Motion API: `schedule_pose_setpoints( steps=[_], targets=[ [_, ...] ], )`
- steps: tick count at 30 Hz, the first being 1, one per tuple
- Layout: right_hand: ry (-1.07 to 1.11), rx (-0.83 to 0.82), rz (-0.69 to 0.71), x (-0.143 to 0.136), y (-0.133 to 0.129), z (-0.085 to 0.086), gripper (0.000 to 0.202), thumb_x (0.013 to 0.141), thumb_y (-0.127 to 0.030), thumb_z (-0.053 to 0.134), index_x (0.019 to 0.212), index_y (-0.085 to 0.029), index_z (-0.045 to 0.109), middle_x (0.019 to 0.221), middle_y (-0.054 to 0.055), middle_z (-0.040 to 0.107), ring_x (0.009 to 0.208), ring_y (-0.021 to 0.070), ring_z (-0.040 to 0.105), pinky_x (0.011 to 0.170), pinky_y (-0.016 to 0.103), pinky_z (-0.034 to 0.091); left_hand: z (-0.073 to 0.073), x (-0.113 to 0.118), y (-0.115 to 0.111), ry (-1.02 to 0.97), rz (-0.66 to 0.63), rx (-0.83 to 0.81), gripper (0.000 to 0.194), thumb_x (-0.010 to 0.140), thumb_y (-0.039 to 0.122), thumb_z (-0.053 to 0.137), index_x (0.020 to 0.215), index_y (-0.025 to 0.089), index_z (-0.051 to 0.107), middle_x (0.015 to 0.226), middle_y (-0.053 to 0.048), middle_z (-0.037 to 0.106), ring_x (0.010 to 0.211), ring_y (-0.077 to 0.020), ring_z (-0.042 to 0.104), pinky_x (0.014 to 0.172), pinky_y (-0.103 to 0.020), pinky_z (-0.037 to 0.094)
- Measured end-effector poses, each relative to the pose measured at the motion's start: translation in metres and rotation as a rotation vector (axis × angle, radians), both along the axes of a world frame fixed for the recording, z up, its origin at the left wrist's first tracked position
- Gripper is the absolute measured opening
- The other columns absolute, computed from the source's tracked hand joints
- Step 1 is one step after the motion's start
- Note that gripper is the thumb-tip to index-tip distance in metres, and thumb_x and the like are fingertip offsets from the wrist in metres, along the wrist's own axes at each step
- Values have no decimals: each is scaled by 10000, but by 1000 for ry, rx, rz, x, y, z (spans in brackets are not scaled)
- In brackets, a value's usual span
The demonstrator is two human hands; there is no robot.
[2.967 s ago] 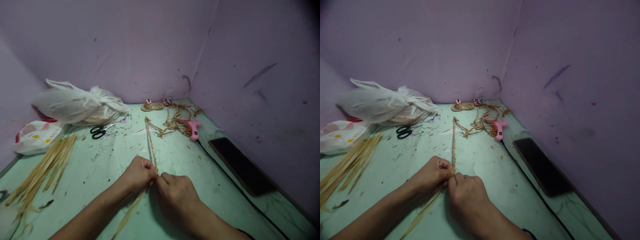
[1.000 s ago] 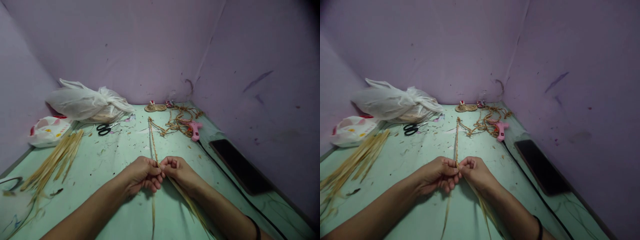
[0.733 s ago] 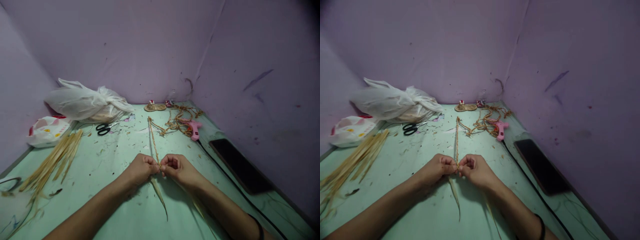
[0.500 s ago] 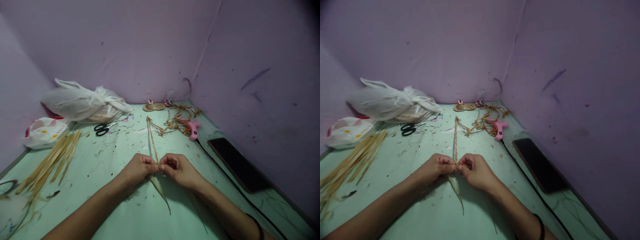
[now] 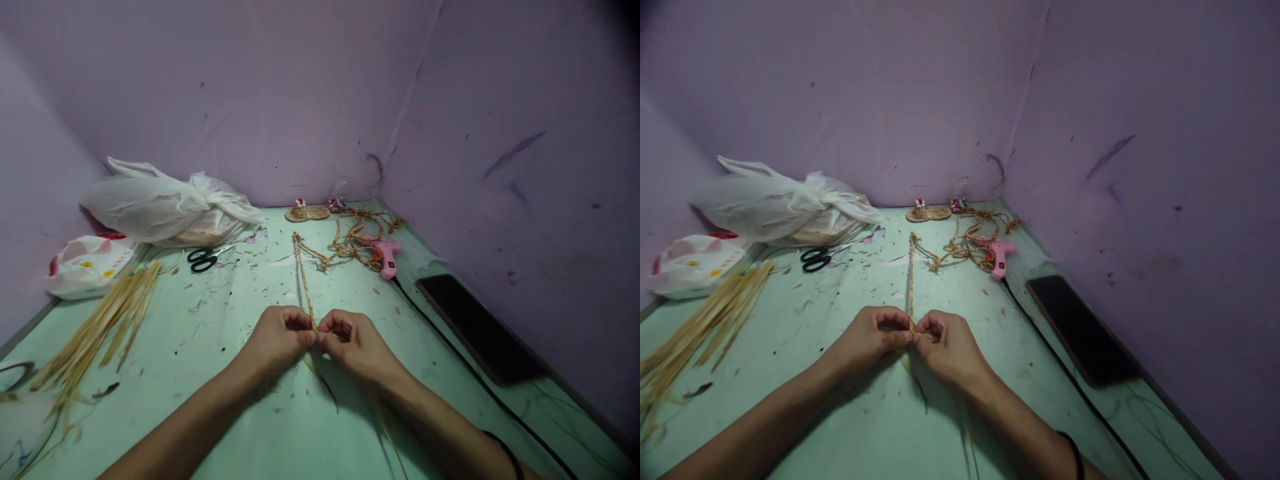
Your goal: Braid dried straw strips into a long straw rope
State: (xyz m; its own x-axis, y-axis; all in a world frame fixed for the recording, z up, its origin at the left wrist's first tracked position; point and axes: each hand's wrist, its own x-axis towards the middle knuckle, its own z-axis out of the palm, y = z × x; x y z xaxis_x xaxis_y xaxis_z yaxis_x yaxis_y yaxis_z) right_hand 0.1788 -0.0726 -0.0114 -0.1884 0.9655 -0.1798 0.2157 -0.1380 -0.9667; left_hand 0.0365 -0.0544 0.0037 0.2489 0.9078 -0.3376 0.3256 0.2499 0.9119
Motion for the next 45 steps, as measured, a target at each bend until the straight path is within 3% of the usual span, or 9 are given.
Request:
schedule_pose_setpoints(
  steps=[4, 8, 14, 18, 23, 30, 39, 45],
  targets=[
    [-60, 29, -24, -2, -3, 1, 86, 665, -231, 528, 666, -147, 545, 523, -35, 451, 479, 73, 355, 447, 195, 255, 4, -3, 0, 132, 1, 109, 181, 567, 216, 578, 692, 124, 669, 669, -23, 621, 671, -139, 527, 625, -234, 379],
    [-132, 77, -61, -4, -5, 4, 107, 668, -254, 537, 659, -156, 578, 526, -28, 467, 497, 87, 375, 465, 201, 287, 11, -5, 1, 202, -35, 148, 173, 579, 227, 580, 676, 132, 688, 694, -37, 635, 697, -153, 547, 625, -236, 384],
    [-169, 106, -115, -4, -6, 7, 108, 638, -239, 565, 667, -166, 638, 575, 2, 549, 534, 106, 439, 488, 207, 323, 13, 0, 3, 46, 83, -86, 55, 558, 158, 572, 579, 110, 590, 418, 31, 466, 404, -70, 405, 411, -193, 292],
    [-133, 52, -110, -4, -5, 7, 139, 629, -249, 565, 670, -147, 651, 533, -1, 532, 493, 97, 415, 464, 208, 301, 16, 4, 2, -18, 82, -166, 42, 561, 117, 529, 602, 125, 529, 413, 38, 469, 340, -68, 404, 335, -177, 260],
    [-40, 19, -96, -6, -3, 8, 135, 617, -249, 570, 636, -128, 629, 518, -9, 499, 492, 89, 396, 471, 207, 295, 21, 5, 4, 3, 50, -225, 104, 530, 43, 464, 583, 129, 490, 373, 28, 482, 333, -70, 421, 346, -170, 327],
    [18, -3, -35, -5, -3, 3, 122, 646, -248, 543, 626, -134, 581, 511, -26, 452, 488, 78, 357, 471, 204, 274, 12, 0, 8, -12, -20, -256, 95, 516, 53, 459, 570, 130, 476, 395, 12, 501, 325, -83, 445, 366, -192, 364],
    [-56, 61, -14, -7, -4, 2, 78, 685, -231, 511, 665, -156, 518, 590, -2, 545, 544, 101, 452, 510, 205, 335, 19, 8, 0, -195, 81, -412, 145, 537, 90, 484, 642, 163, 416, 466, 5, 528, 391, -123, 521, 367, -181, 352],
    [0, 42, 16, -4, -2, 1, 118, 691, -260, 519, 648, -150, 511, 569, -10, 518, 542, 96, 424, 505, 208, 313, 16, 4, -1, -250, 80, -366, 123, 541, 144, 545, 630, 160, 461, 431, 33, 485, 320, -69, 388, 326, -187, 322]
  ],
)
